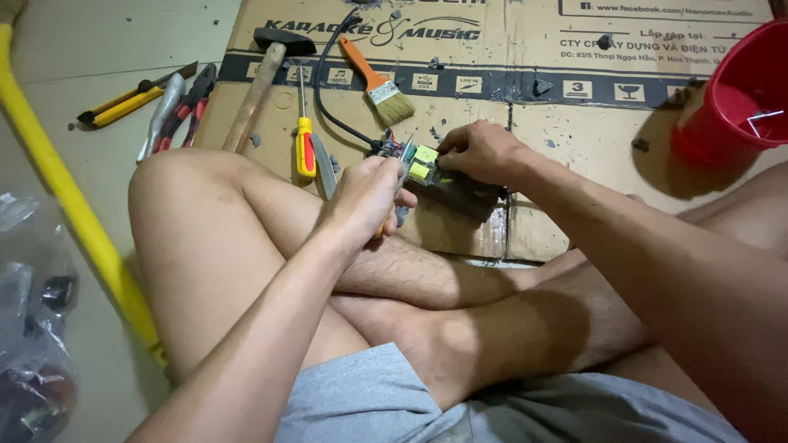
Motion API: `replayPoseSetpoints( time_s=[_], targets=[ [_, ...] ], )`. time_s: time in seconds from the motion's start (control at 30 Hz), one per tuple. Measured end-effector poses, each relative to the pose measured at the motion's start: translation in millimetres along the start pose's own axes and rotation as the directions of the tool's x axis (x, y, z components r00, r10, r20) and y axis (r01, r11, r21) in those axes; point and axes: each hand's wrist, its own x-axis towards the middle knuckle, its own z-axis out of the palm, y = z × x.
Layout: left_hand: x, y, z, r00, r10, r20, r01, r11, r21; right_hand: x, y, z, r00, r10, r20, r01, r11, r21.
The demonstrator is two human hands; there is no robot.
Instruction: The person sits on the floor and works on a small electronic device, using a screwdriver to remove screws and a brush to clean debris. They also use pliers to handle small components and wires attached to the device.
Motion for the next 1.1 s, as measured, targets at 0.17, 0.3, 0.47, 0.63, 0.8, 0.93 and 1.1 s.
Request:
replayPoseSetpoints(
  time_s=[0.17,0.3,0.47,0.63,0.8,0.93,1.1],
  targets=[
    [-9.9,6.5,-1.8,1.000,0.027,0.003,-0.028,0.999,0.040,-2.1,-17.9,3.8,0.993,0.093,-0.070,-0.102,0.984,-0.144],
    [-14.1,7.2,-1.4,0.999,0.038,-0.002,-0.038,0.999,0.031,-14.2,-23.4,16.8,0.988,0.010,-0.154,-0.058,0.948,-0.311],
    [-19.1,8.1,-4.8,0.997,0.073,-0.001,-0.073,0.997,0.035,18.4,1.6,39.2,0.979,0.102,-0.175,-0.154,0.935,-0.320],
    [-37.8,19.9,-8.8,0.998,0.060,-0.009,-0.059,0.992,0.113,3.4,-12.5,25.1,0.892,0.367,-0.265,-0.406,0.907,-0.109],
    [-18.9,13.8,-5.1,0.996,0.073,0.048,-0.085,0.940,0.331,-32.5,6.6,-18.5,0.873,0.385,-0.298,-0.388,0.920,0.050],
    [-17.0,23.1,-5.8,0.987,0.148,0.057,-0.157,0.847,0.507,-87.1,-22.5,-27.4,0.957,0.261,-0.123,-0.268,0.963,-0.044],
    [-19.4,34.7,-4.5,0.988,0.131,0.086,-0.155,0.741,0.653,-104.7,-42.0,-21.2,0.980,0.198,0.022,-0.188,0.956,-0.224]
  ],
)
